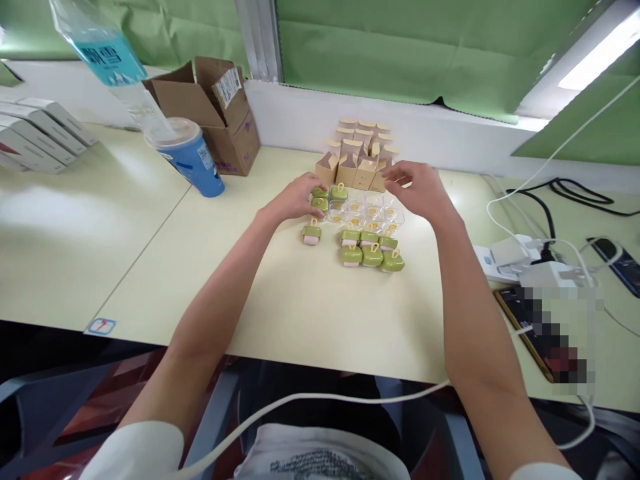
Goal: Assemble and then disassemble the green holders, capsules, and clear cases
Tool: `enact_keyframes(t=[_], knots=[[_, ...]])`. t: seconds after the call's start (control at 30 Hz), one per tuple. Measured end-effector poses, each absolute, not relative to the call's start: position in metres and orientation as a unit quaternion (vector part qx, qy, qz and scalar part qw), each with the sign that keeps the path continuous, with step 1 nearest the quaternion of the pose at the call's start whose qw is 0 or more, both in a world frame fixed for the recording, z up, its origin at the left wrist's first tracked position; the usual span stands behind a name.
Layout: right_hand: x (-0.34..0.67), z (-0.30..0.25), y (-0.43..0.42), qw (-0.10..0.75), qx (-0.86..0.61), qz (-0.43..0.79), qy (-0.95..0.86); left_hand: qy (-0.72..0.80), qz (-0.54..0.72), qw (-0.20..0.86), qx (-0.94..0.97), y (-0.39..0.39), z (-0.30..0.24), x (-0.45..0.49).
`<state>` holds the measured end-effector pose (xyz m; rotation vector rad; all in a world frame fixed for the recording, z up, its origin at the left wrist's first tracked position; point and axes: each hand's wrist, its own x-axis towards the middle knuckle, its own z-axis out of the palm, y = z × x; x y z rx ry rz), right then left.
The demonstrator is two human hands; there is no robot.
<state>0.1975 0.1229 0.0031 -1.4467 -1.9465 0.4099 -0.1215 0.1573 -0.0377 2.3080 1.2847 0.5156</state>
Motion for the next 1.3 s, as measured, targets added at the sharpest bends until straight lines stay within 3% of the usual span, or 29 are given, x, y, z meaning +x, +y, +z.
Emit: enact_keyframes(t=[0.1,0.23,0.5,0.7,0.93,1.03,1.13,1.3], knots=[[0.185,0.008,0.103,0.313,-0.528,0.164,-0.772,0.456,0.169,0.208,0.849,0.156,-0.035,-0.120],[0.135,0.007,0.085,0.221,-0.504,0.137,-0.824,0.440,0.157,0.168,0.868,0.149,-0.022,-0.121],[0.064,-0.020,0.054,0.045,-0.424,0.057,-0.903,0.448,0.244,0.134,0.850,0.146,0.000,-0.133],[0.078,-0.018,0.053,0.039,-0.413,0.122,-0.902,0.423,0.162,0.113,0.884,0.142,-0.009,-0.114],[0.083,-0.009,0.049,0.014,-0.370,0.217,-0.903,0.358,0.198,0.081,0.909,0.152,-0.033,-0.106],[0.091,0.001,0.053,0.037,-0.343,0.257,-0.903,0.339,0.204,0.090,0.914,0.157,-0.043,-0.104],[0.120,0.021,0.061,0.115,-0.325,0.339,-0.875,0.336,0.218,0.095,0.911,0.159,-0.050,-0.099],[0.175,0.048,0.070,0.372,-0.294,0.432,-0.767,0.328,0.228,0.096,0.912,0.161,-0.054,-0.097]])
